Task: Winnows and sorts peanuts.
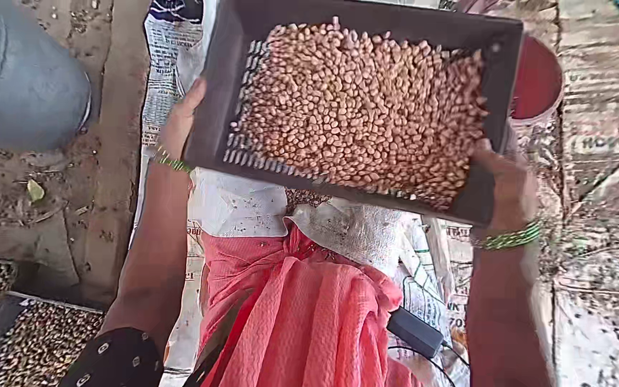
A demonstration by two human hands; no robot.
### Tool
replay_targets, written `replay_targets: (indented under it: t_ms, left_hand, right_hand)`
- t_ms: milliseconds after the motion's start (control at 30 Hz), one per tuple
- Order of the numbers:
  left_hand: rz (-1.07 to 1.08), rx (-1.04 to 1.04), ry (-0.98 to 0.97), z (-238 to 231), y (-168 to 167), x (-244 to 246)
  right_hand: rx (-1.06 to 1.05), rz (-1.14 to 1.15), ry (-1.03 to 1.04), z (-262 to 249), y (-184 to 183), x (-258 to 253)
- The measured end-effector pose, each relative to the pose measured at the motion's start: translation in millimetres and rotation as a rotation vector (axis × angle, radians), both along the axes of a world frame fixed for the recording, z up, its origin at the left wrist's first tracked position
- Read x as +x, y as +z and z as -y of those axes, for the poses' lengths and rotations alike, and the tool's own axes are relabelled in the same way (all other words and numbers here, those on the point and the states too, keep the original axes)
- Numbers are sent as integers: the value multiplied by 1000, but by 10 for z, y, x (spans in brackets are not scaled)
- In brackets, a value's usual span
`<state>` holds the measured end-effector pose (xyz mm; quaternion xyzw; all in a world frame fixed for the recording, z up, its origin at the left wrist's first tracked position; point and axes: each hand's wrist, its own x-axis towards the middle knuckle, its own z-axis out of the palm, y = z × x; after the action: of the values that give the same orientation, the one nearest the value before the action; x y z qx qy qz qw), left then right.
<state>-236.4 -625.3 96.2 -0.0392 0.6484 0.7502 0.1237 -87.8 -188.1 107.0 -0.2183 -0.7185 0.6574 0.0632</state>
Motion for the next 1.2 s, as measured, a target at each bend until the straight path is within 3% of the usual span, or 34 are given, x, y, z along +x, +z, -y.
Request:
replay_targets:
  t_ms: [100,233,333,500,600,867,1000,1100,1200]
  left_hand:
    - [77,-59,153,336,-248,435]
    - [40,-55,1,-154,-131,453]
    - [-25,-131,-97,-325,-13,287]
    - [63,83,24,676,-390,472]
    - [72,-68,146,994,-499,865]
    - [44,-353,129,717,-780,1297]
    - [20,-382,-48,765,-831,1240]
    - [-46,-554,-120,827,-673,1090]
    - [-252,-752,-160,758,-426,855]
  right_hand:
    - [41,87,33,284,-41,344]
    - [-62,86,-211,-19,-282,615]
    - [-49,92,-230,-243,-275,441]
    - [-41,111,39,589,9,181]
    - [-49,77,112,931,144,441]
    - [19,92,14,472,-485,1086]
    - [53,160,49,372,-613,1154]
    - [202,234,186,284,-581,1157]
    - [694,157,247,245,-444,1030]
